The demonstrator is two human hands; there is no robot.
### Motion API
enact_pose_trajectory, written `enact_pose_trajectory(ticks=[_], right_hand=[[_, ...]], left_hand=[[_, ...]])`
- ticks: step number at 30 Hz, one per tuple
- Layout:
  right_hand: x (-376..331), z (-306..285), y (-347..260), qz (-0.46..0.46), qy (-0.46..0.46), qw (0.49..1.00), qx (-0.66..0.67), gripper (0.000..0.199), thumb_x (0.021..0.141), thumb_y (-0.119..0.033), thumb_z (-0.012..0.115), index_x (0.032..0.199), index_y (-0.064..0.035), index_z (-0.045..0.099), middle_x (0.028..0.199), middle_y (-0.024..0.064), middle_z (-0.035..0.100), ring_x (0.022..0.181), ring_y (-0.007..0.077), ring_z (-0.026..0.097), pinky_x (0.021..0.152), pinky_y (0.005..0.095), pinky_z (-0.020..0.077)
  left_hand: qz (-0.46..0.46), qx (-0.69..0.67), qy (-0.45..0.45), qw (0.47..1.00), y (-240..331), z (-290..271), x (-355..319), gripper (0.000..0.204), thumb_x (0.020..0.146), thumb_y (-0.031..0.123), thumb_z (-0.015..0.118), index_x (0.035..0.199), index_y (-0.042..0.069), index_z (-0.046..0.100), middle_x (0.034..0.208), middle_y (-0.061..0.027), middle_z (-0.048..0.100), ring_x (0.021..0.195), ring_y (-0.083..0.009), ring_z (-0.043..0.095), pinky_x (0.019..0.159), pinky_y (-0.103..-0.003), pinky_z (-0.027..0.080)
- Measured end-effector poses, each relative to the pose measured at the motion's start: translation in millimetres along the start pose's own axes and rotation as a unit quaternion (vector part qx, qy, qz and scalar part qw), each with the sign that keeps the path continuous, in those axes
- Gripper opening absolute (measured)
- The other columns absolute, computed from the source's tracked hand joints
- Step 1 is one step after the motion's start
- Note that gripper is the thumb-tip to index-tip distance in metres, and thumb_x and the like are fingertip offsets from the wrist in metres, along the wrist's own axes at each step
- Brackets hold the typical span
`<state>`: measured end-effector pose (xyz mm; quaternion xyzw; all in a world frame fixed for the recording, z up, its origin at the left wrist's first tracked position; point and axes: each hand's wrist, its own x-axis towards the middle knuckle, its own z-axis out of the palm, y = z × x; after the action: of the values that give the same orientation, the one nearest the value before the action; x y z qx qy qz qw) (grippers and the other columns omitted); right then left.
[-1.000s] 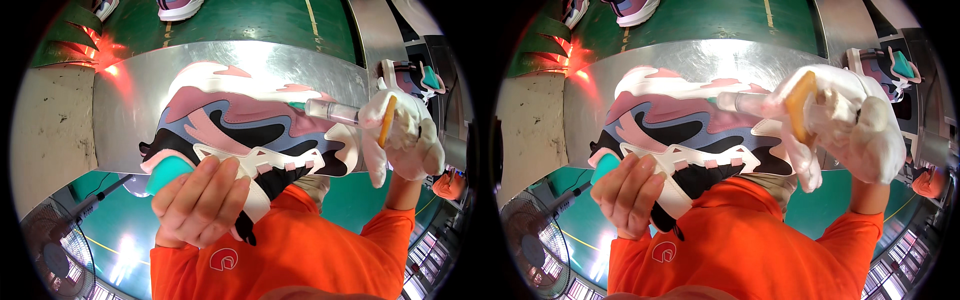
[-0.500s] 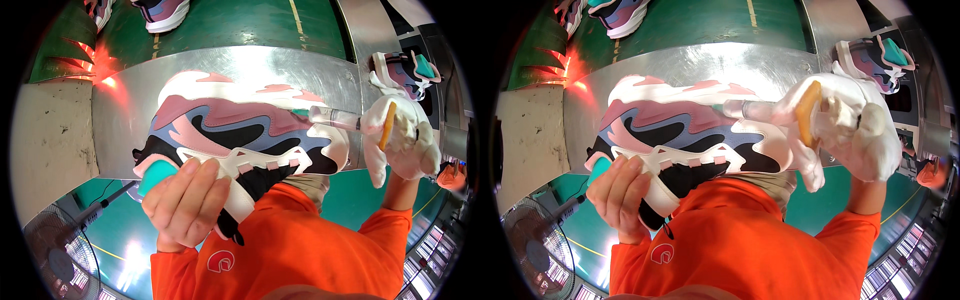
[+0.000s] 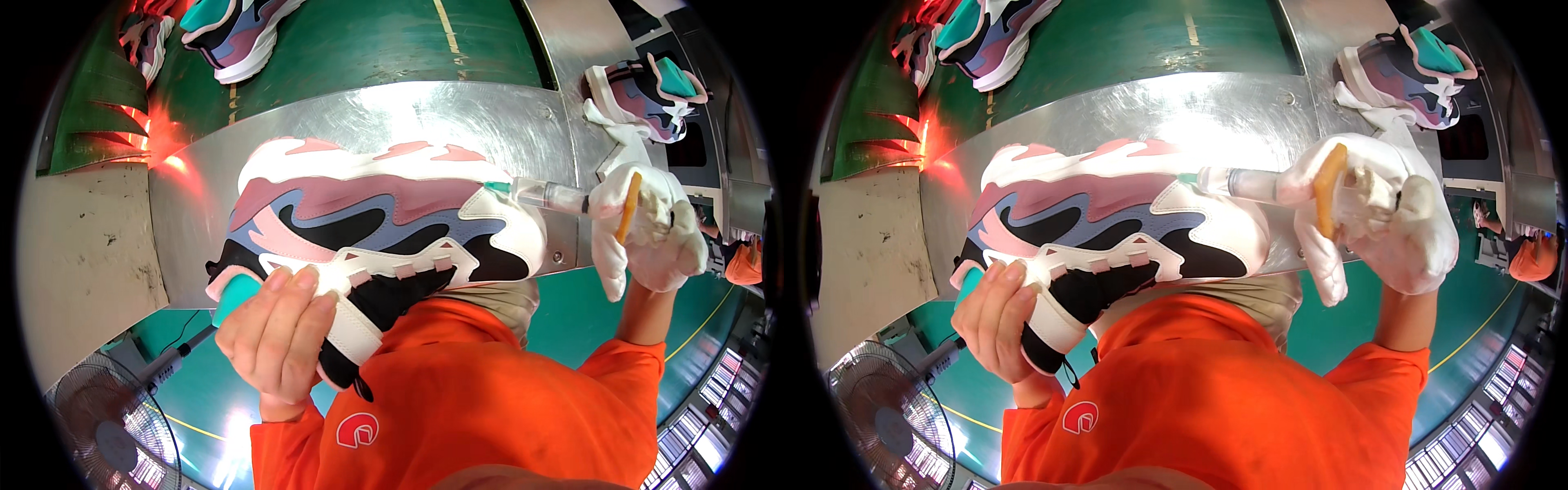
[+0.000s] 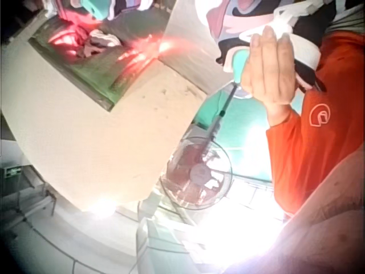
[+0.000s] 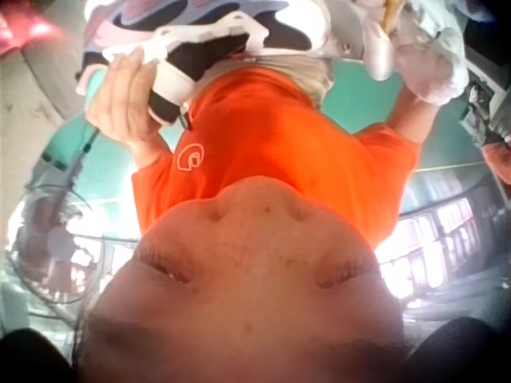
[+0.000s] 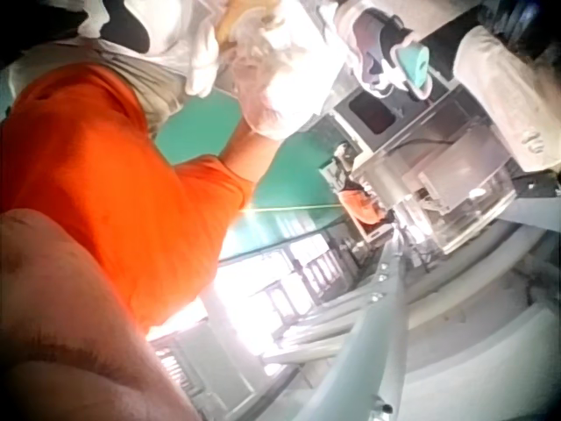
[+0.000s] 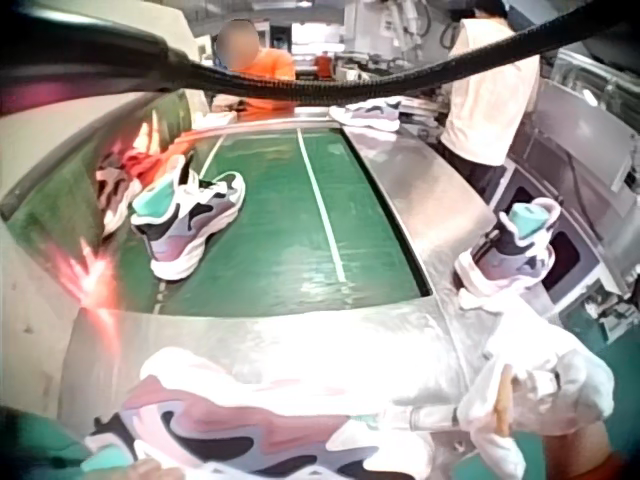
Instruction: The person applies a liquid substance from a syringe to the seams of a multi-colored sneaker. They rotate the shoe to access different areas, refill the syringe from a large white bottle, and wipe the shoe with a cloth. The process is repeated for multiple shoes on a metal workstation.
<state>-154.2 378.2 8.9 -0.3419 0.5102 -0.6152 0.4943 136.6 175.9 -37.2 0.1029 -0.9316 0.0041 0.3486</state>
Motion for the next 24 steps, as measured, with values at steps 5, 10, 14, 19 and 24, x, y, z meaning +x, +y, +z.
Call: enact_pose_trajectory(ticks=[5,10,14,19,24], right_hand=[[-11,-1,10,-0.042,0.023,0.997,0.063,0.066,0.088,-0.046,0.052,0.101,0.0194,0.054,0.056,0.0140,0.053,0.038,0.0209,0.050,0.037,0.0298,0.0404],[-23,-8,27,-0.070,0.035,0.992,0.096,0.066,0.089,-0.047,0.046,0.098,0.0177,0.056,0.054,0.0144,0.051,0.038,0.0211,0.049,0.037,0.0297,0.0404],[-32,-18,39,-0.091,0.042,0.987,0.125,0.058,0.087,-0.037,0.041,0.100,0.0170,0.057,0.063,0.0152,0.056,0.041,0.0217,0.052,0.039,0.0303,0.0420],[-49,-26,71,-0.121,0.126,0.965,0.196,0.066,0.085,-0.044,0.050,0.106,0.0183,0.055,0.069,0.0167,0.059,0.047,0.0220,0.056,0.041,0.0311,0.0449],[-55,-35,75,-0.094,0.098,0.961,0.241,0.087,0.078,-0.057,0.070,0.113,0.0203,0.052,0.071,0.0181,0.062,0.052,0.0223,0.058,0.046,0.0318,0.0487]], left_hand=[[-0.001,0.003,0.001,1.000,1,3,1,0.018,0.076,0.011,0.074,0.093,0.011,0.070,0.102,-0.0030,0.071,0.096,-0.0209,0.065,0.078,-0.028,0.051],[-0.004,0.034,-0.018,0.999,8,2,10,0.021,0.079,0.014,0.073,0.100,0.013,0.068,0.105,-0.0020,0.072,0.098,-0.0195,0.065,0.081,-0.029,0.047],[-0.021,0.061,-0.033,0.997,20,1,11,0.024,0.081,0.017,0.073,0.104,0.015,0.068,0.107,-0.0008,0.072,0.099,-0.0185,0.065,0.085,-0.029,0.043],[-0.041,0.099,-0.055,0.993,40,-6,5,0.022,0.085,0.021,0.071,0.106,0.013,0.066,0.107,-0.0015,0.073,0.102,-0.0202,0.063,0.088,-0.030,0.041],[-0.061,0.130,-0.068,0.987,63,-6,-1,0.030,0.083,0.027,0.075,0.105,0.010,0.066,0.106,-0.0046,0.073,0.101,-0.0221,0.061,0.087,-0.031,0.045]])
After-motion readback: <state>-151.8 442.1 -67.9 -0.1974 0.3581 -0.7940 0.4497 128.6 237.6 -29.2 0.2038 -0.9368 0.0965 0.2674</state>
